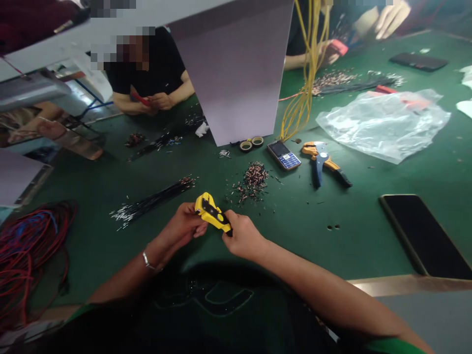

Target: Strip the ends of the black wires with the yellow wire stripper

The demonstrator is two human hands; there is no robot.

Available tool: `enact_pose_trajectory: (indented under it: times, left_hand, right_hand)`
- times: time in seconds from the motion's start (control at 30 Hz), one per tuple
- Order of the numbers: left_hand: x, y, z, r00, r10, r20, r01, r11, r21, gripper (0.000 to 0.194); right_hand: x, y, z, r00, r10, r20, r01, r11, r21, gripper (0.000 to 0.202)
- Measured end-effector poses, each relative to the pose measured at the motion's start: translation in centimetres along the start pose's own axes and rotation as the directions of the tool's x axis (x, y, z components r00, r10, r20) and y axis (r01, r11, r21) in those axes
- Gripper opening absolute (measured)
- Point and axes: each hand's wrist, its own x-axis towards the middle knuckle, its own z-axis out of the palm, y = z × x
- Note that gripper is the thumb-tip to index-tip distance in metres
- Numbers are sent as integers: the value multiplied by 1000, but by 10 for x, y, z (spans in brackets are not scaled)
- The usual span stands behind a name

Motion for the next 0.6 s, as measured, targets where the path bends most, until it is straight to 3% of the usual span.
enact_pose_trajectory:
  times: [0.13, 0.33, 0.4, 0.53, 0.6]
  left_hand:
    - [4, -2, -1, 999, -49, -20, 48, 998, -39, 14]
    - [7, -6, -1, 995, -70, -68, 65, 995, -79, 12]
    - [8, -7, 0, 992, -87, -95, 78, 992, -101, 11]
    - [9, -5, 3, 984, -101, -144, 84, 989, -118, 11]
    - [9, -4, 3, 982, -107, -153, 89, 989, -118, 10]
  right_hand:
    - [6, -4, -7, 985, 128, 112, -143, 979, 147, 12]
    - [11, 0, -13, 973, 141, 180, -182, 956, 232, 12]
    - [12, 2, -11, 960, 179, 214, -245, 908, 340, 14]
    - [14, 4, -7, 894, 255, 369, -430, 718, 547, 19]
    - [15, 2, -7, 888, 264, 376, -444, 703, 555, 19]
